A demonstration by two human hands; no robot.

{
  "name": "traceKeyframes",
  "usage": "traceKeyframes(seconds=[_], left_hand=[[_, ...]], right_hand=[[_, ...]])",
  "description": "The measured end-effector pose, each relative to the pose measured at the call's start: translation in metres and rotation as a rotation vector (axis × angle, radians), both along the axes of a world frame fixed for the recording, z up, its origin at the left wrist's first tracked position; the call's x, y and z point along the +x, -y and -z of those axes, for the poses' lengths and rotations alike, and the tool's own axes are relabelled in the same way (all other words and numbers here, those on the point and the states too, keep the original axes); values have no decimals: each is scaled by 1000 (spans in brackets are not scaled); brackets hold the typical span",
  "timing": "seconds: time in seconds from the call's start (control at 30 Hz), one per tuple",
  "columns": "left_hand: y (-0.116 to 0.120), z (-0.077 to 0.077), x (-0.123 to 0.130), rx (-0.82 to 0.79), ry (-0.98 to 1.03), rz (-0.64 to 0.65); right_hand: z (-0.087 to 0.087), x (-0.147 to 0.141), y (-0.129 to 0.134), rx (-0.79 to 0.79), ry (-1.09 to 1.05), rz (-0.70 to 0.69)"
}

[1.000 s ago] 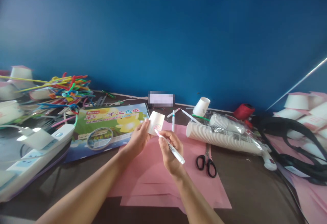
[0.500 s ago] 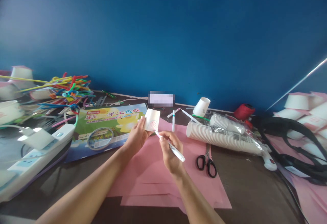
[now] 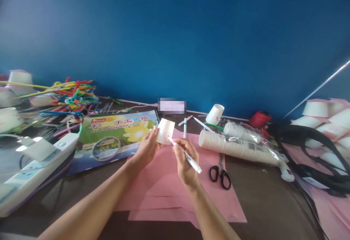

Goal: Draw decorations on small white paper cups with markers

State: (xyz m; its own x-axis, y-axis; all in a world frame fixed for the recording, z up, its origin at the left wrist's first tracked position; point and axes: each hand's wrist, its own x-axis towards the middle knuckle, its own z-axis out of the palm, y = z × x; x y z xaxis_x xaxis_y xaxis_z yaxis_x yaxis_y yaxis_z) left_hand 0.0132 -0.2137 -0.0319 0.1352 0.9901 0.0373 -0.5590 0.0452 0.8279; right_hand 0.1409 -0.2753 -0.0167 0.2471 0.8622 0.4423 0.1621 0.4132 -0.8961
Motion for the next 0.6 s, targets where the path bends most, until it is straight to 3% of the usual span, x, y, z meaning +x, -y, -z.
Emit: traceKeyframes(seconds=[0.2, 0.43, 0.6], left_hand=[[-1, 2, 1, 3, -38, -20], [-5, -1, -1, -108, 29, -63], [-4, 0, -1, -30, 17, -21]], right_hand=[[-1, -1, -1, -14, 10, 18], [-1, 0, 0, -36, 13, 29], [2, 1, 1, -2, -18, -4]])
